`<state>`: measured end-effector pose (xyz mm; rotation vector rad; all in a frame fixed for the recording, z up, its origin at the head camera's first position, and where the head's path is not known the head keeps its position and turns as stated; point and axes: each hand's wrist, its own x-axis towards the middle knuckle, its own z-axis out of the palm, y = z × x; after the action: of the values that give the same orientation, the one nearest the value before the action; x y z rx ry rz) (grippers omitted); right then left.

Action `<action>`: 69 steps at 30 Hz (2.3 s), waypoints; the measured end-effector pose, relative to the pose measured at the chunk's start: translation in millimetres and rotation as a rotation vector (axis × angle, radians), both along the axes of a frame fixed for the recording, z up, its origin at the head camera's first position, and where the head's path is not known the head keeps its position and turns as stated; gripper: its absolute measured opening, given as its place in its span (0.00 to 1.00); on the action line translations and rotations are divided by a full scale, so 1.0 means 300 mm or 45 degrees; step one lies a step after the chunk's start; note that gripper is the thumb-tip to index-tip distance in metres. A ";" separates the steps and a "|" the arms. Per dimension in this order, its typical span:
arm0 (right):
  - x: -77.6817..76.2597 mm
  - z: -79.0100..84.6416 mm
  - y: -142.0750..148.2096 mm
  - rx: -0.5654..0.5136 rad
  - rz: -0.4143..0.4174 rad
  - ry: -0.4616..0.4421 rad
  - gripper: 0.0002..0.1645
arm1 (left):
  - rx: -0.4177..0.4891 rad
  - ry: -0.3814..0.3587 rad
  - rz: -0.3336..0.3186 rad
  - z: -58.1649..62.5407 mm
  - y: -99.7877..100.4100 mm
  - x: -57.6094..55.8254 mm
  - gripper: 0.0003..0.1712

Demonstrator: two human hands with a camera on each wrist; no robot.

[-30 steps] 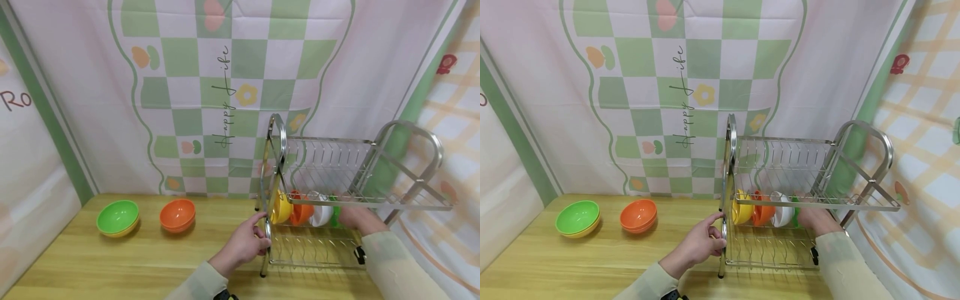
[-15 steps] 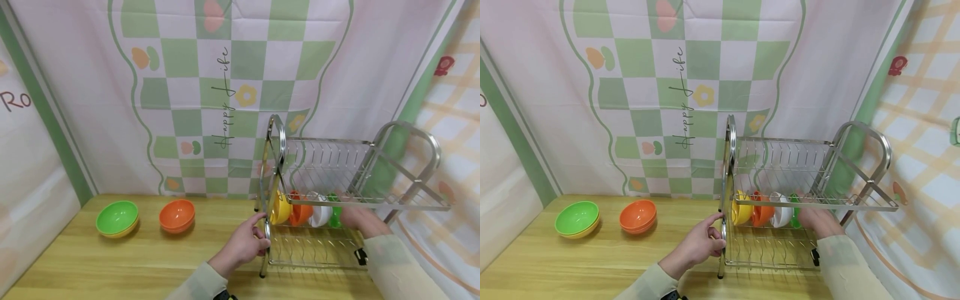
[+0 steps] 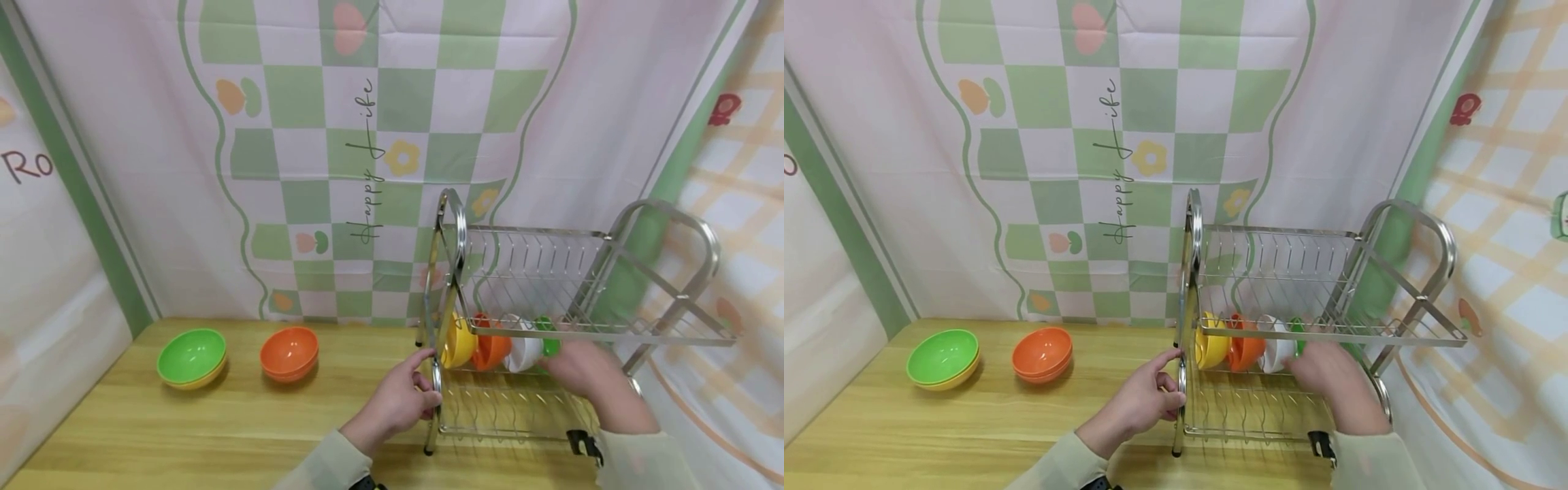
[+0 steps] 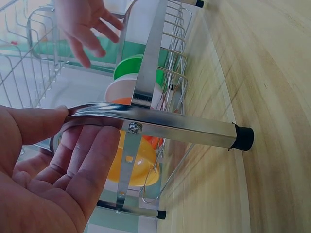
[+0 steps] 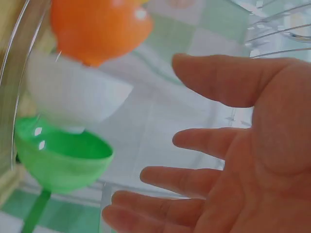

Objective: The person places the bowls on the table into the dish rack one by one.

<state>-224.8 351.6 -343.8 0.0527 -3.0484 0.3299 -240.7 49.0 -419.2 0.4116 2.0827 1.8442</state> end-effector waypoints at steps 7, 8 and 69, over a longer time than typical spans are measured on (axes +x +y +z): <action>0.127 -0.025 -0.128 -0.512 -0.117 -0.038 0.51 | -0.003 -0.012 -0.006 0.000 -0.002 0.000 0.45; 0.142 -0.034 -0.147 -0.626 -0.114 -0.050 0.51 | -0.002 -0.009 -0.005 0.000 -0.002 0.000 0.45; 0.088 -0.186 -0.568 -0.967 -0.092 -0.111 0.45 | -1.476 0.738 0.403 0.035 -0.552 0.034 0.50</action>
<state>-198.5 181.2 -399.8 -0.1180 -2.7701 1.4652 -230.5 -116.5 -408.8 0.3063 3.2804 0.3348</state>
